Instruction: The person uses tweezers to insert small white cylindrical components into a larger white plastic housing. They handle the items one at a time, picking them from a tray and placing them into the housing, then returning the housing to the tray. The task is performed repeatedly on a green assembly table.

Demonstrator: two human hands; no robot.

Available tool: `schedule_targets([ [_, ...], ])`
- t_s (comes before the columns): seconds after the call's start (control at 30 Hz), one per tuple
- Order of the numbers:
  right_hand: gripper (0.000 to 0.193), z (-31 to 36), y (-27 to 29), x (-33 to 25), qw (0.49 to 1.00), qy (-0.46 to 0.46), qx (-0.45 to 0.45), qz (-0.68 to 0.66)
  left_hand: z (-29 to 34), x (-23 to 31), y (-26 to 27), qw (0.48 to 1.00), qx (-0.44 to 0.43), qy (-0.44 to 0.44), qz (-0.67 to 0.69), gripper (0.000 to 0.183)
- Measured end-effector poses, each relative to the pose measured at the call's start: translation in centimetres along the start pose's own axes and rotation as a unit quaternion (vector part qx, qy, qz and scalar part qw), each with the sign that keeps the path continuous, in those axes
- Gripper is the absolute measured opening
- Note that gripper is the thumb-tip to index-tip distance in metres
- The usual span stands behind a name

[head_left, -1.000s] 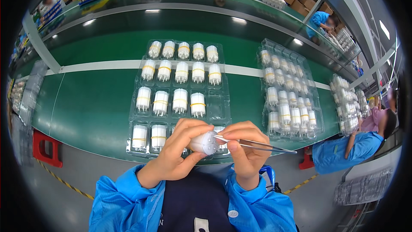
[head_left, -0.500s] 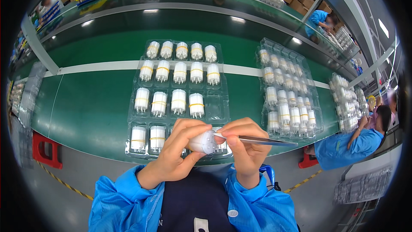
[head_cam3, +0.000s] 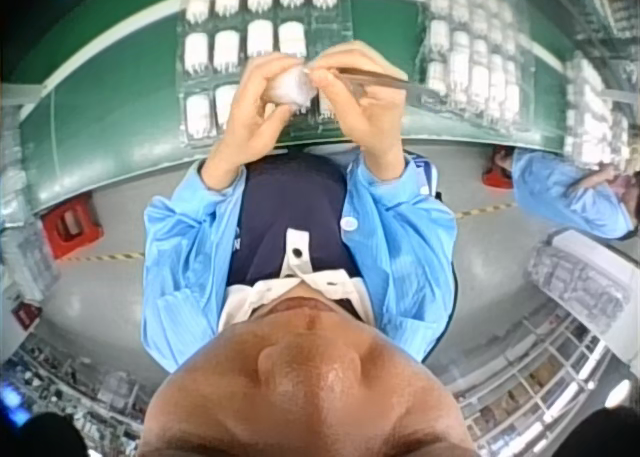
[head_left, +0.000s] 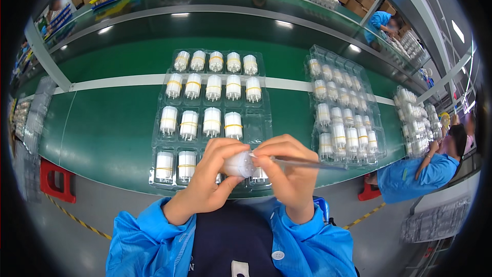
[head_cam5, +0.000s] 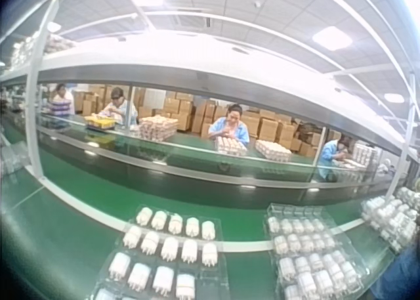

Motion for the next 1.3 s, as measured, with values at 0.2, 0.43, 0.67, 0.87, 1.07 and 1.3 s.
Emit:
schedule_targets([
  [0.2, 0.023, 1.9, 2.2, 2.1, 0.966, 0.036, 0.2, -0.16, -0.1, 0.6, 0.0, 0.98, 0.018, 0.068, 0.186, 0.054],
  [0.43, 0.018, 3.1, 3.1, 5.1, 0.968, 0.008, 0.226, -0.108, -1.8, 1.9, 2.7, 0.999, 0.004, 0.029, -0.029, 0.054],
  [0.67, 0.018, 4.6, 3.2, 10.6, 0.957, -0.039, 0.284, -0.055, -9.3, -2.7, 1.0, 0.958, -0.186, 0.15, -0.157, 0.047],
  [0.87, 0.018, 5.2, 3.3, 11.1, 0.958, -0.071, 0.268, -0.076, -10.6, -8.5, -2.8, 0.927, -0.182, 0.128, -0.302, 0.06],
  [1.07, 0.017, 5.3, 3.2, 11.1, 0.961, -0.072, 0.261, -0.06, -9.8, -7.9, -0.5, 0.888, -0.217, 0.089, -0.395, 0.049],
  [1.3, 0.022, 5.5, 2.3, 11.5, 0.959, -0.119, 0.244, -0.077, -7.2, -13.0, 13.6, 0.763, -0.068, 0.231, -0.599, 0.04],
])
Point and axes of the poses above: each hand's wrist, its own z-axis away from the middle knuckle, its own y-axis out of the back of the hand, x = y × z, the point moved 4 cm from there along -z, towards the middle knuckle, and after that the axes turned 2 degrees about -y, right-handed, at the moved point
